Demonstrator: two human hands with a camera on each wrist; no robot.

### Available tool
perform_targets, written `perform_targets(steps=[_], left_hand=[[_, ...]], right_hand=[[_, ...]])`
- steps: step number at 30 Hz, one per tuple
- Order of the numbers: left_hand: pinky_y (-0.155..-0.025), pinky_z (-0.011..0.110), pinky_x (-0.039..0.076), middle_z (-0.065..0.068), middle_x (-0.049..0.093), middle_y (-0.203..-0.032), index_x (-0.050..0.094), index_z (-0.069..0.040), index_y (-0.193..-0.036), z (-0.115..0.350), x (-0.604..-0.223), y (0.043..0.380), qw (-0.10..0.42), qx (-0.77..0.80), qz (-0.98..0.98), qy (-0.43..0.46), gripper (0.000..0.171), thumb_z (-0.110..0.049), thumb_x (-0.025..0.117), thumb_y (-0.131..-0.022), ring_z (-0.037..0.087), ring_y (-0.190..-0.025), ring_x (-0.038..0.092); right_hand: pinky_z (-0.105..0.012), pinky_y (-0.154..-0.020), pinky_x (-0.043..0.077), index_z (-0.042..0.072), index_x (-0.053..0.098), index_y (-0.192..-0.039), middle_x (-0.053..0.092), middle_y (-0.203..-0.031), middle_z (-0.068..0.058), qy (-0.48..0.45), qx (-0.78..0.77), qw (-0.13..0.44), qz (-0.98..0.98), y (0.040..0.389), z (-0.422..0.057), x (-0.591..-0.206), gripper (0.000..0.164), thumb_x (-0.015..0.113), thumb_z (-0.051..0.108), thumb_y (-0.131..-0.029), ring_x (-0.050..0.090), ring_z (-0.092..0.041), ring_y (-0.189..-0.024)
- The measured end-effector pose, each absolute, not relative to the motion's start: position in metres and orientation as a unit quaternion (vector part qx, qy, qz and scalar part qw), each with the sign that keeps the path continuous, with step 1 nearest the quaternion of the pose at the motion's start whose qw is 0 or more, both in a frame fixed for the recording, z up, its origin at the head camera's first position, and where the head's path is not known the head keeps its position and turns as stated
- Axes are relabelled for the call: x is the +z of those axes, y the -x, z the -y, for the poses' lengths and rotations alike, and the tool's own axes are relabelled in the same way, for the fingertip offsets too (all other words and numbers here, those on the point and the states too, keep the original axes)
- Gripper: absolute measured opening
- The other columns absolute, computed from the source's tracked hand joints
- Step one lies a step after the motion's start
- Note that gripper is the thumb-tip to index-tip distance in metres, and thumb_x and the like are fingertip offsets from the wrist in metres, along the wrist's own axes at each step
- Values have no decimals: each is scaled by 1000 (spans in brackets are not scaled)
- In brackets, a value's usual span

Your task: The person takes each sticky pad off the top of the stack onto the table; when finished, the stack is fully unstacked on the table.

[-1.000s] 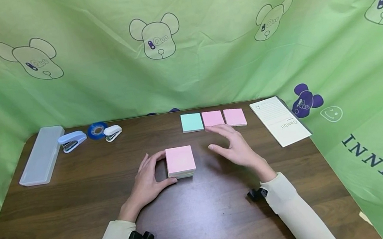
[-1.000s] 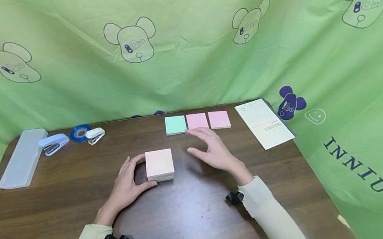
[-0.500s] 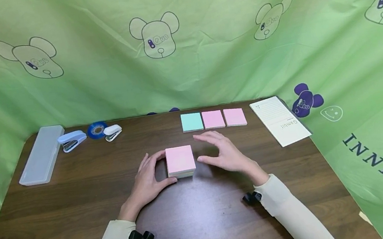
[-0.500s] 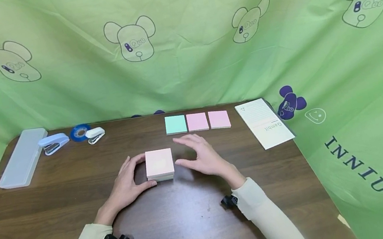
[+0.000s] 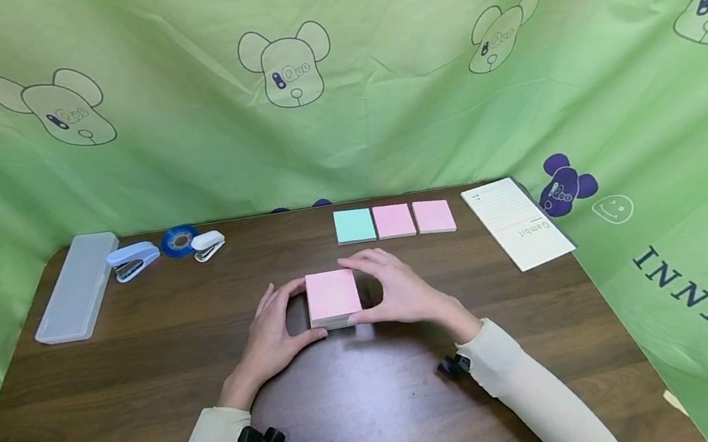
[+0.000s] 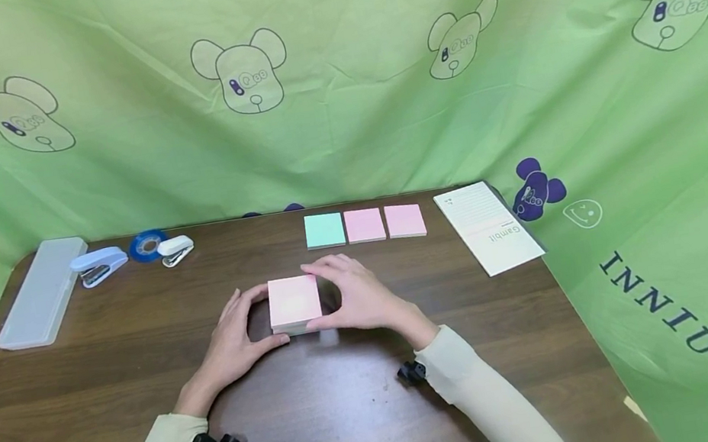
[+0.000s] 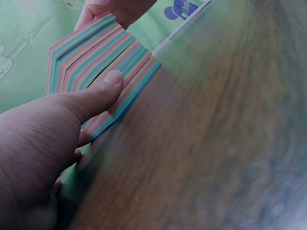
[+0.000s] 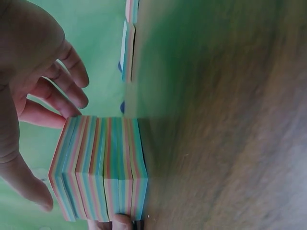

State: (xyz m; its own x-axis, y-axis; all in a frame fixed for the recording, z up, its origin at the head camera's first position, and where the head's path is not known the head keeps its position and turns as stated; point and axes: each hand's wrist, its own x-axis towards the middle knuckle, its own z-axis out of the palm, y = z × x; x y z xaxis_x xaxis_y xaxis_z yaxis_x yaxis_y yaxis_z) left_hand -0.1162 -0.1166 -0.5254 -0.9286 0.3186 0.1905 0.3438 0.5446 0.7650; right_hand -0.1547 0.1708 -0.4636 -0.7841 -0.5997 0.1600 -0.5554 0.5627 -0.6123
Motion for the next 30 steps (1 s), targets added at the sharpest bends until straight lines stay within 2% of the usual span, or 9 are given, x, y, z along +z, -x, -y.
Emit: perform_targets(steps=[5,13,22,30], left_hand=[[-140,57,12,14,64,-154,48,-7,-161,116,-524,116,16,-439,878,190,95,-32,100,-85,35,-151,53],[-139,59,15,14,65,-153,49,-6,-160,116,-523,117,22,-438,878,192,94,-31,100,-85,36,-149,55],[-139,59,15,13,65,-152,50,-6,-159,117,-523,116,25,-441,876,193,93,-29,100,-85,36,-149,55],[-139,58,14,14,65,-152,50,-6,-159,117,-522,117,24,-441,876,195,93,-27,101,-84,36,-149,55]], right_hand=[[-62,-122,46,7,60,-159,62,-151,-12,342,-307,31,-887,158,-164,-460,99,101,45,-78,55,-34,-143],[-56,-117,51,5,68,-150,66,-141,-8,353,-300,18,-886,164,-161,-459,93,104,45,-74,58,-29,-136],[-55,-113,52,8,72,-143,67,-137,-6,366,-280,12,-887,164,-160,-451,83,102,45,-76,59,-28,-131],[-52,-113,52,10,71,-143,65,-138,-5,355,-289,22,-889,163,-162,-449,81,102,43,-76,59,-26,-131]])
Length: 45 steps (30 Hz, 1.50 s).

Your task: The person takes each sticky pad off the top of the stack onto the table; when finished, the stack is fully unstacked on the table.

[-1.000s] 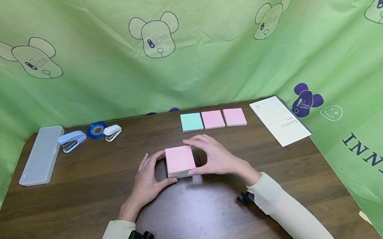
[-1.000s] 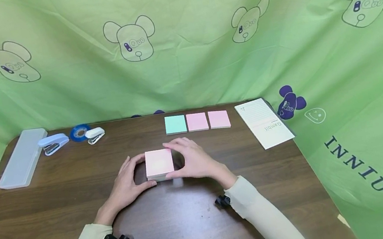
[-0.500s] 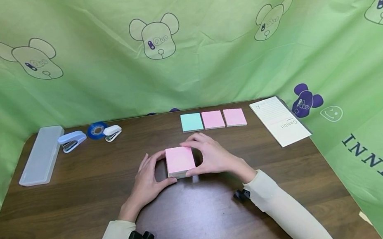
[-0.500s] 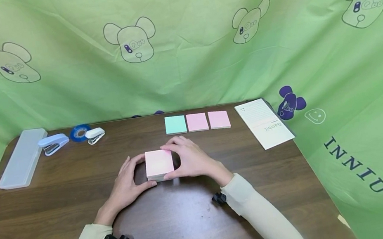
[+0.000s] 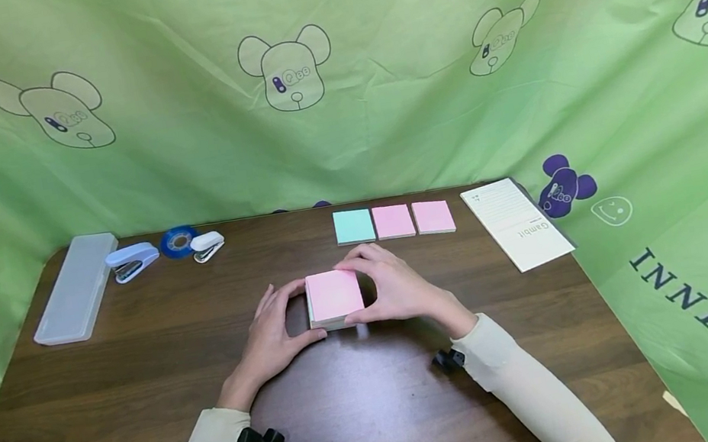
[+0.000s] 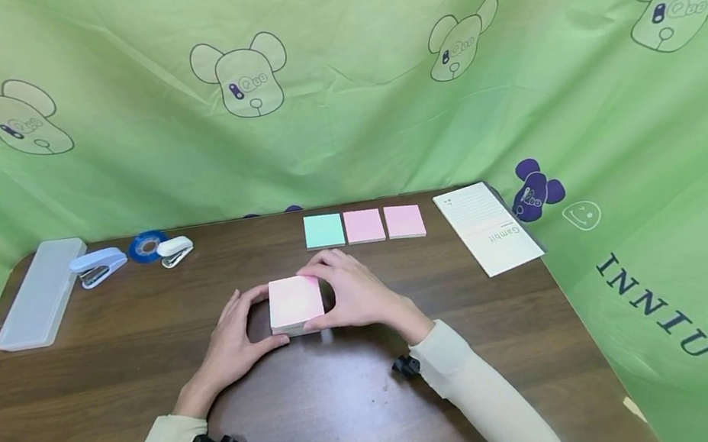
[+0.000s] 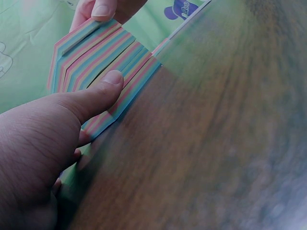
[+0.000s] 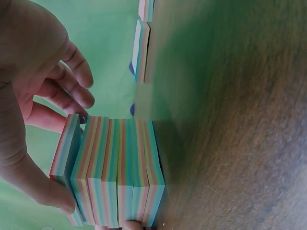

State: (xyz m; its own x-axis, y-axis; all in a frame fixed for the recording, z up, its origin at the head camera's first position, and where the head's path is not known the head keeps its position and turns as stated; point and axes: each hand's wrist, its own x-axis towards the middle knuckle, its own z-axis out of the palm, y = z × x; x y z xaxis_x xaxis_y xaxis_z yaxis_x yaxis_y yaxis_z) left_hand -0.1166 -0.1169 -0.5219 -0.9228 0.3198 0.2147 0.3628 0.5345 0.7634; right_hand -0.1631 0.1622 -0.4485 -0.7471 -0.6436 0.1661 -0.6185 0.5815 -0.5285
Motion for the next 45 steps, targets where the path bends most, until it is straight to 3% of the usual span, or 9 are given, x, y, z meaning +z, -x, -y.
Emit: perform_targets(steps=[21,29,39,45], left_hand=[[-140,55,12,13,64,-154,48,-7,-162,117,-522,116,5,-444,877,182,95,-33,99,-86,33,-151,53],[-141,54,10,13,62,-156,47,-7,-163,117,-521,116,-4,-441,880,177,95,-34,98,-87,32,-153,51],[-140,54,11,13,63,-155,47,-7,-162,117,-521,116,1,-443,878,179,95,-33,99,-87,33,-152,52],[-140,53,12,13,63,-155,48,-7,-162,117,-521,116,5,-444,878,181,95,-32,99,-86,33,-152,52]], right_hand=[[-53,-112,53,10,68,-149,64,-137,-6,317,-367,1,-875,164,-180,-449,83,103,31,-76,59,-25,-129],[-47,-88,56,5,68,-148,65,-136,-11,296,-399,-29,-867,169,-196,-449,83,103,21,-75,61,-27,-116],[-39,-87,54,4,66,-150,64,-141,-12,259,-412,-36,-873,180,-215,-457,83,102,16,-76,60,-27,-115],[-40,-87,54,3,65,-151,63,-140,-13,242,-415,-29,-877,188,-222,-467,83,102,14,-76,59,-27,-116]])
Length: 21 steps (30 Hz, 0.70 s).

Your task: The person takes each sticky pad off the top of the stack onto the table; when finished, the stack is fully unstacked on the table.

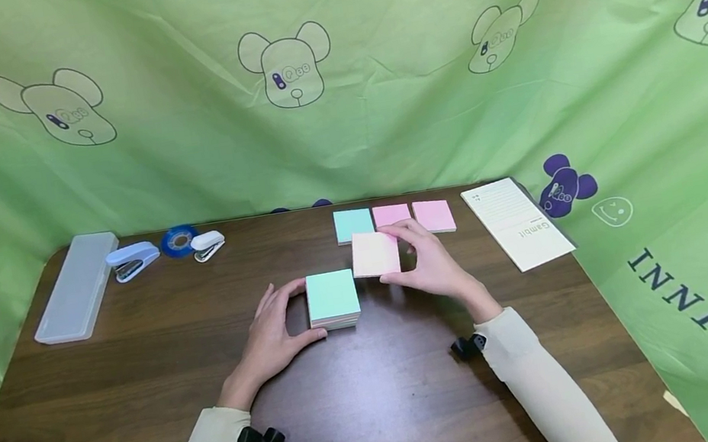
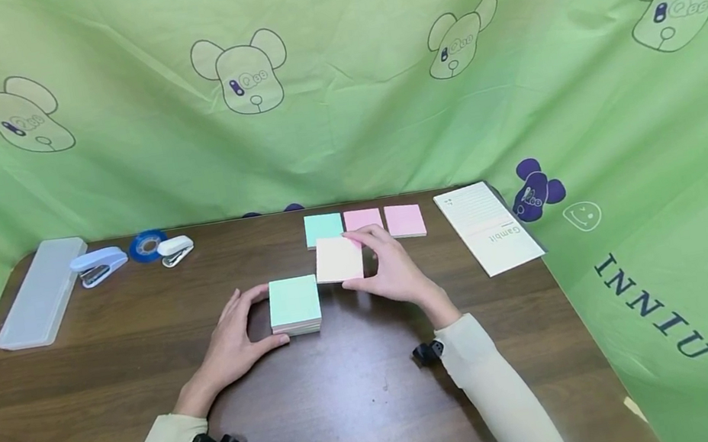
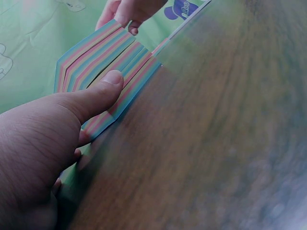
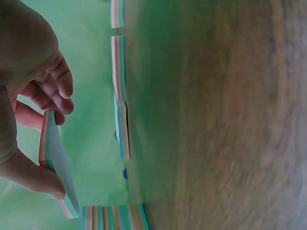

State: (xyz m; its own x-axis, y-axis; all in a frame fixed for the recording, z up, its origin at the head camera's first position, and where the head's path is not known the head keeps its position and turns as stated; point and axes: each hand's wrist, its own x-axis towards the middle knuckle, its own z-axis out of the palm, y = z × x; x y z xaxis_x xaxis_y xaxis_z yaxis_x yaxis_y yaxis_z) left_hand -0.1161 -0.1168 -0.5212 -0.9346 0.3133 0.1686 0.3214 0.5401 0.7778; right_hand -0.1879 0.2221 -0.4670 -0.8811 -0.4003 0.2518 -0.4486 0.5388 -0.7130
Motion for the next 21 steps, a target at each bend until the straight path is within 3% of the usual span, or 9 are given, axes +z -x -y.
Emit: perform_targets(steps=[6,14,18,21], left_hand=[[-139,56,15,14,64,-154,48,-6,-161,117,-523,116,19,-439,879,187,95,-30,100,-85,35,-150,53],[-139,57,15,14,63,-155,48,-7,-162,117,-522,116,18,-438,879,187,94,-32,99,-87,35,-151,53],[-140,56,14,13,64,-155,48,-7,-162,117,-523,116,19,-440,877,190,95,-32,99,-86,35,-150,54],[-140,56,15,13,64,-154,48,-6,-161,117,-523,117,22,-442,876,192,96,-31,100,-85,34,-150,54]], right_hand=[[-43,-88,56,4,64,-152,63,-142,-14,-225,402,19,887,195,-226,-476,84,102,14,-77,60,-29,-117],[-56,-117,49,5,63,-155,61,-145,-14,-224,347,-11,911,198,-226,-483,84,100,25,-82,60,-34,-133],[-60,-118,49,3,63,-154,61,-144,-16,-241,335,-20,910,202,-227,-490,86,99,30,-81,59,-38,-135],[-57,-117,50,6,64,-154,62,-143,-13,-261,323,-14,910,211,-232,-509,87,98,42,-83,57,-35,-135]])
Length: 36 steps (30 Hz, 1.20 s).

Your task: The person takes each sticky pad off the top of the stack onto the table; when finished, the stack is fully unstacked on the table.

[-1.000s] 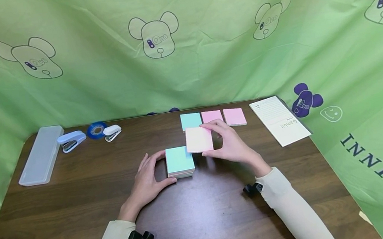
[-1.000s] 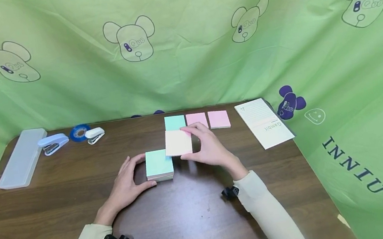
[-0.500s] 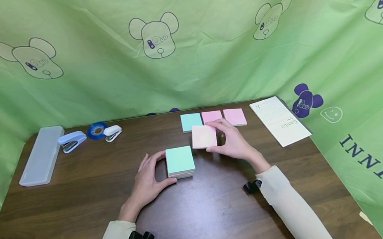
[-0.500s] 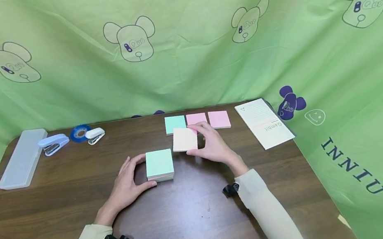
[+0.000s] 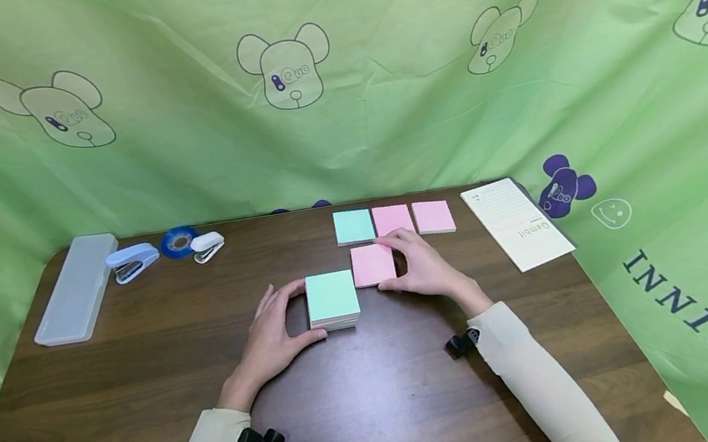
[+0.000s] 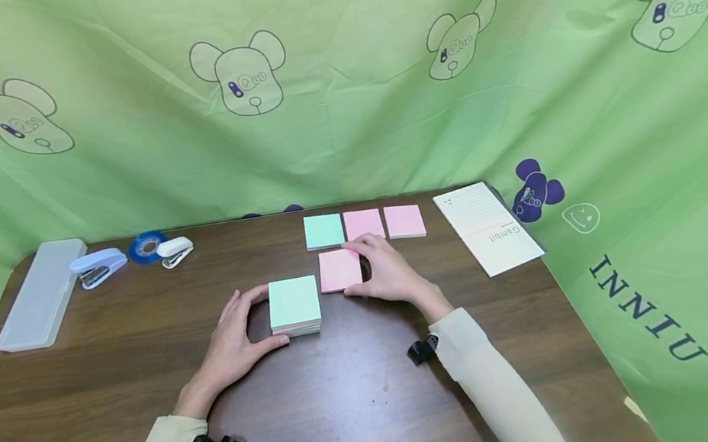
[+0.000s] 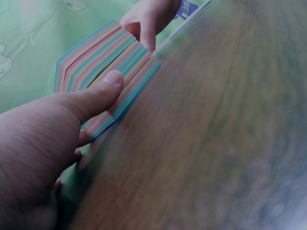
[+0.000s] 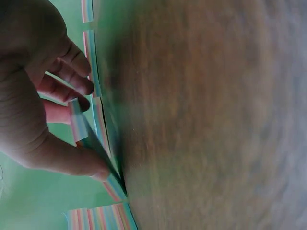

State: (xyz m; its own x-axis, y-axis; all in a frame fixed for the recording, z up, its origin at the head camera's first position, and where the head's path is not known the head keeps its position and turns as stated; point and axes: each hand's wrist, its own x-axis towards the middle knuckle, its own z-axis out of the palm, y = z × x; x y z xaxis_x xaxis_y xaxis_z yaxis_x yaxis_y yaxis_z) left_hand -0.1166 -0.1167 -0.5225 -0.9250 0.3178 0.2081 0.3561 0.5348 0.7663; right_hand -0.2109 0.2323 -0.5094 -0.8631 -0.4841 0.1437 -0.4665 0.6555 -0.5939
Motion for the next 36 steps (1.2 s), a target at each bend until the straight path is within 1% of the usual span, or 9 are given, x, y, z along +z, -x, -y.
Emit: perform_targets(steps=[4,5,11,16,17,21,26,29,36], left_hand=[[-140,55,14,12,64,-155,48,-7,-162,117,-521,116,21,-444,875,192,96,-31,100,-84,34,-151,53],[-140,55,14,12,64,-155,48,-7,-162,117,-521,116,20,-445,875,192,96,-31,100,-84,34,-151,53],[-140,54,14,13,64,-154,49,-6,-161,117,-520,116,17,-447,874,189,95,-31,100,-85,34,-151,54],[-140,55,14,13,65,-154,49,-7,-161,116,-520,116,16,-446,875,190,94,-32,99,-86,34,-150,54],[-140,55,14,13,65,-154,49,-7,-161,116,-520,116,16,-446,874,190,94,-32,99,-86,34,-150,54],[-140,55,14,13,64,-154,49,-7,-161,116,-519,116,16,-446,875,190,94,-32,99,-86,34,-150,54],[-140,54,14,13,65,-154,49,-7,-161,116,-518,116,14,-446,875,187,95,-32,100,-85,34,-150,54],[-140,54,14,13,65,-154,49,-7,-161,116,-518,116,13,-445,876,185,95,-32,100,-85,34,-150,54],[-140,54,13,13,64,-155,48,-7,-162,116,-518,116,10,-445,877,182,96,-32,99,-86,34,-151,54]], right_hand=[[-53,-118,48,11,62,-157,61,-145,-8,274,-301,4,-913,222,-240,-535,90,96,51,-83,54,-30,-138],[-55,-119,48,12,62,-158,61,-146,-8,274,-300,4,-914,223,-240,-537,91,97,50,-82,54,-30,-139],[-57,-120,47,10,61,-158,61,-149,-14,283,-297,-2,-912,215,-238,-526,92,98,46,-82,52,-35,-140],[-56,-112,52,8,67,-152,61,-140,-15,261,-308,-7,-915,204,-237,-508,90,101,44,-77,56,-37,-131],[-52,-112,52,10,67,-153,61,-139,-13,259,-310,-7,-915,205,-240,-510,91,100,48,-78,57,-34,-129],[-52,-106,55,4,67,-151,64,-134,-15,233,-287,11,-929,200,-237,-497,87,100,42,-80,60,-34,-121],[-55,-107,55,2,67,-150,65,-132,-16,219,-269,31,-937,201,-230,-493,84,100,38,-80,60,-35,-122],[-54,-106,55,4,68,-150,66,-131,-13,226,-270,27,-936,204,-229,-499,84,99,40,-81,61,-33,-122],[-50,-102,55,9,67,-152,66,-129,-9,249,-261,11,-933,221,-233,-528,88,96,53,-82,62,-28,-119]])
